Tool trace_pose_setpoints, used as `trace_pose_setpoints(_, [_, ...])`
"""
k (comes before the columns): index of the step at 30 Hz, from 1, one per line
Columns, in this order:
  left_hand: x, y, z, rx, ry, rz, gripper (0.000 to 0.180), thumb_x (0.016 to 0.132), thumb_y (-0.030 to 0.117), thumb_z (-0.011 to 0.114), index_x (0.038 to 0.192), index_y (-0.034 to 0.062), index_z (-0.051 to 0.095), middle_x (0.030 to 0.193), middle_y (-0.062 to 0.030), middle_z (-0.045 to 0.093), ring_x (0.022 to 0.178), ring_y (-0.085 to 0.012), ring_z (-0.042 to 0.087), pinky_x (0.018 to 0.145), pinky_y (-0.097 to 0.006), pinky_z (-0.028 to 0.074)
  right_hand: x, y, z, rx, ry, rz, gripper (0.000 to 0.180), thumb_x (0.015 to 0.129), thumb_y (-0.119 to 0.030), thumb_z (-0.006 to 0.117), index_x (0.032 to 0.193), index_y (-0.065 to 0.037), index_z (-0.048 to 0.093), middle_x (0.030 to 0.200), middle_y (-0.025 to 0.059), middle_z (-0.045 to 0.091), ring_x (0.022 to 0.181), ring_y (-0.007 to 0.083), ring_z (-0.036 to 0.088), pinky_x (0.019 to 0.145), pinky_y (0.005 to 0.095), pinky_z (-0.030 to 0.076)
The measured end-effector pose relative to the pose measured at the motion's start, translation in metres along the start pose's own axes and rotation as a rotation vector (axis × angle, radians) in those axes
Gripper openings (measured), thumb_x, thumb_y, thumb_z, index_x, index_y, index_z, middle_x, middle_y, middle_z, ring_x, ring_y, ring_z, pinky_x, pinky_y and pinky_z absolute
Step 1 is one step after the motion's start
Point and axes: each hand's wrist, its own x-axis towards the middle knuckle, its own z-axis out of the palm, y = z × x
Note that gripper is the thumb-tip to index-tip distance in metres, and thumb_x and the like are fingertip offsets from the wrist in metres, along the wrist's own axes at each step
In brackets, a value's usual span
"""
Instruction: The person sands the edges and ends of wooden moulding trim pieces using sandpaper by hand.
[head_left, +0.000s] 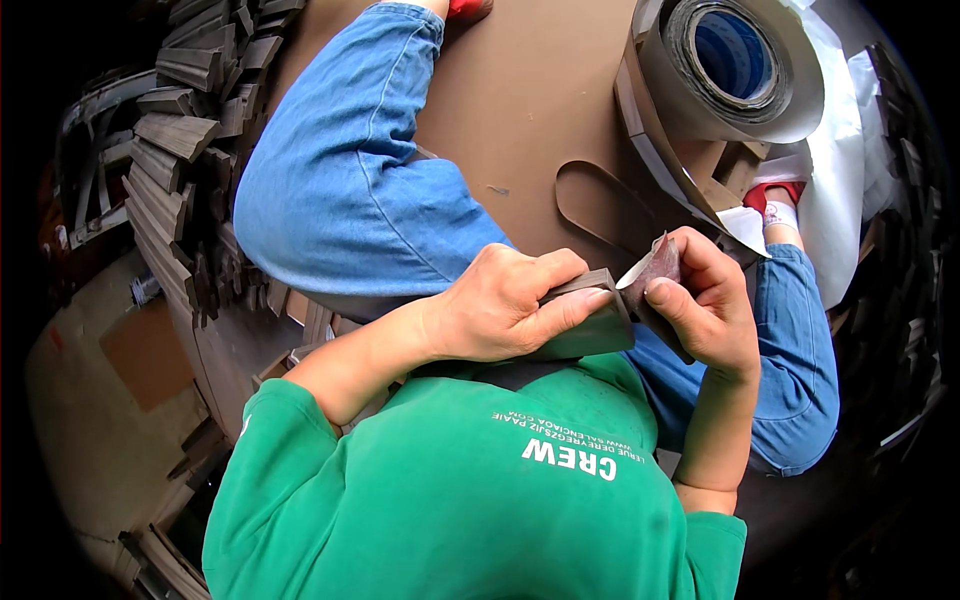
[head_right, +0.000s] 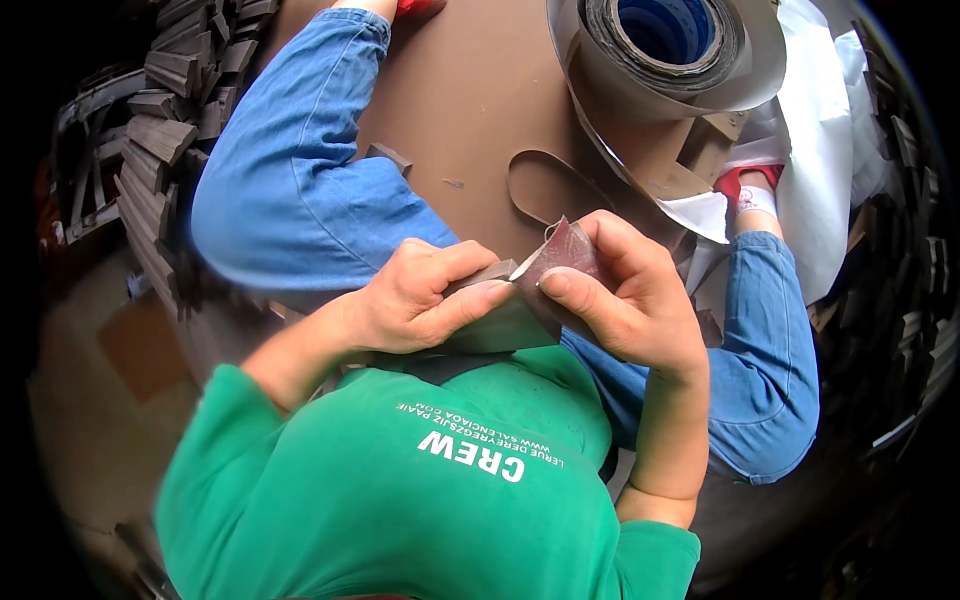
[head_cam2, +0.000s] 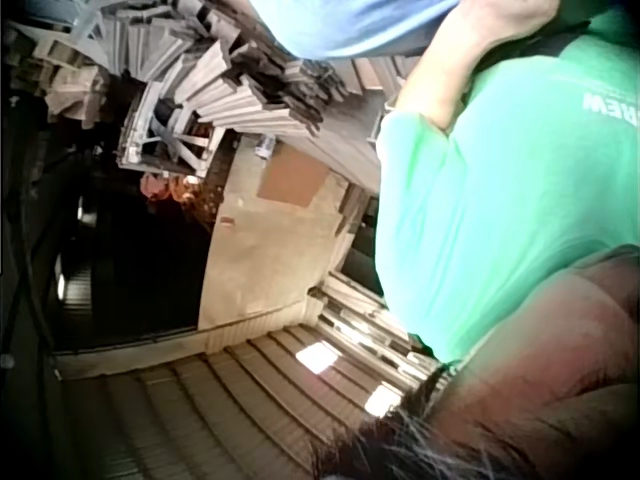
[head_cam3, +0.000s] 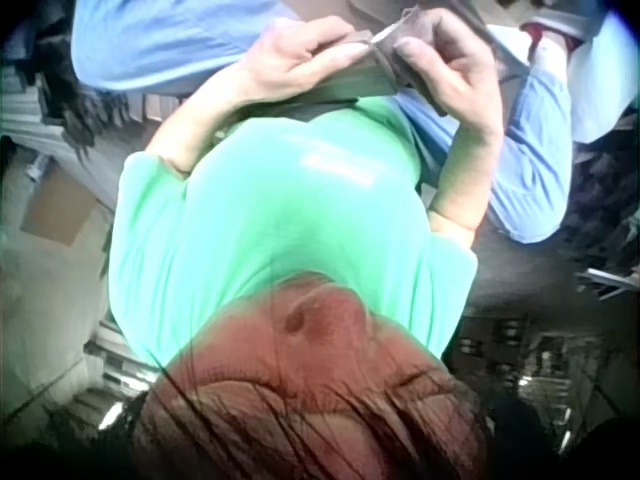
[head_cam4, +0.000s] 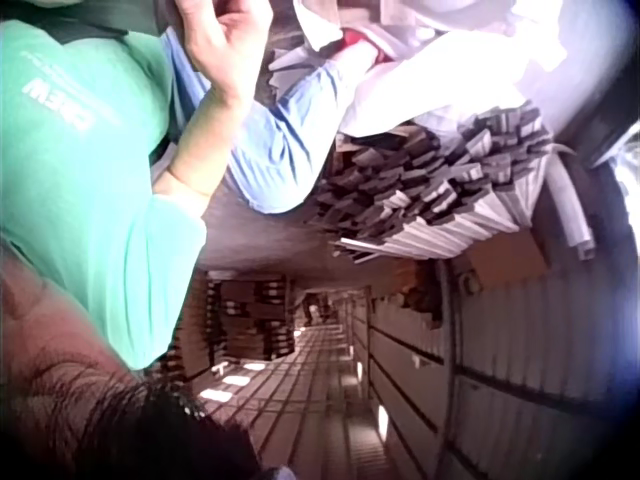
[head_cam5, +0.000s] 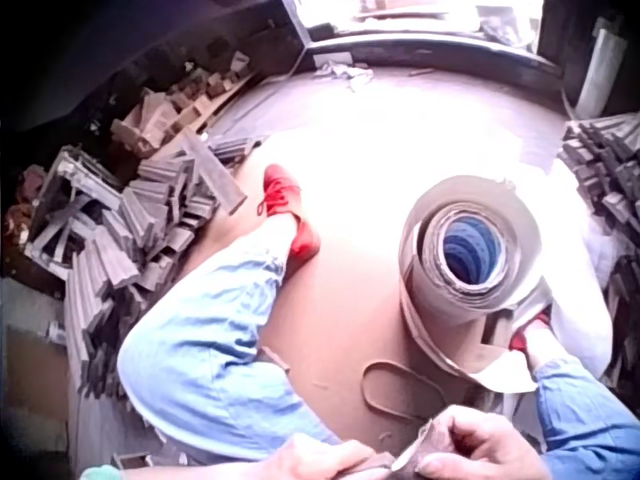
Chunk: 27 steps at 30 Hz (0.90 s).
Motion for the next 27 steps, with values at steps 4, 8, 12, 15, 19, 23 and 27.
trace_pose_setpoints(4, [-0.002,-0.006,0.002,-0.021,-0.055,0.006,0.016,0.092,0.013,0.062,0.1,-0.0008,0.062,0.063,-0.0117,0.059,0.051,-0.0243,0.059,0.048,-0.033,0.044,0.011,0.006,0.005,0.043,-0.027,0.029,0.02,0.092,-0.019,0.067,0.093,-0.002,0.057,0.08,-0.0033,0.056,0.072,0.0019,0.048,0.063,0.0195,0.041])
trace_pose_setpoints(8, [-0.002,-0.009,-0.001,0.004,-0.091,-0.003,0.016,0.094,0.014,0.059,0.101,0.0,0.061,0.063,-0.0099,0.058,0.052,-0.0213,0.057,0.05,-0.031,0.043,0.009,0.01,0.0,0.146,-0.047,0.053,0.019,0.093,-0.02,0.065,0.095,-0.003,0.057,0.083,-0.0029,0.058,0.074,0.0025,0.05,0.065,0.0196,0.042])
trace_pose_setpoints(12, [0.01,-0.011,-0.012,-0.296,-0.244,-0.24,0.023,0.1,0.021,0.051,0.103,0.0007,0.062,0.072,-0.004,0.059,0.066,-0.0079,0.052,0.059,-0.027,0.043,0.012,0.012,0.002,0.156,0.013,0.047,0.018,0.094,-0.02,0.065,0.095,-0.004,0.058,0.083,-0.0027,0.058,0.073,0.0025,0.05,0.064,0.0197,0.042])
trace_pose_setpoints(15, [0.009,-0.016,-0.008,-0.387,-0.252,-0.224,0.024,0.101,0.022,0.051,0.103,0.0009,0.062,0.073,-0.0029,0.059,0.068,-0.0073,0.052,0.06,-0.026,0.043,0.012,0.013,0.006,0.16,0.002,0.09,0.016,0.094,-0.019,0.064,0.093,-0.004,0.057,0.081,-0.0036,0.056,0.072,0.0014,0.048,0.062,0.0191,0.04])
trace_pose_setpoints(19, [0.007,-0.009,-0.009,-0.297,-0.31,-0.245,0.026,0.1,0.026,0.052,0.1,0.0018,0.061,0.07,-0.0092,0.059,0.063,-0.0156,0.056,0.058,-0.031,0.044,0.007,0.013,0.009,0.153,0.002,0.177,0.017,0.093,-0.019,0.064,0.089,-0.004,0.058,0.078,-0.0042,0.055,0.072,0.001,0.047,0.061,0.0191,0.038])
trace_pose_setpoints(23, [0.007,-0.015,-0.005,-0.281,-0.32,-0.253,0.029,0.099,0.03,0.052,0.094,0.0026,0.059,0.067,-0.0155,0.059,0.059,-0.026,0.058,0.056,-0.037,0.045,0.004,0.018,0.01,0.143,0.023,0.127,0.018,0.093,-0.02,0.064,0.09,-0.004,0.058,0.078,-0.0041,0.055,0.072,0.0012,0.047,0.061,0.0194,0.038])
trace_pose_setpoints(27, [0.008,-0.014,-0.005,-0.299,-0.32,-0.227,0.029,0.099,0.03,0.051,0.094,0.0024,0.058,0.066,-0.0153,0.058,0.058,-0.0258,0.058,0.055,-0.037,0.043,0.006,0.023,0.007,0.161,0.017,0.113,0.017,0.094,-0.02,0.064,0.092,-0.003,0.058,0.081,-0.0035,0.057,0.073,0.0018,0.048,0.063,0.0193,0.039])
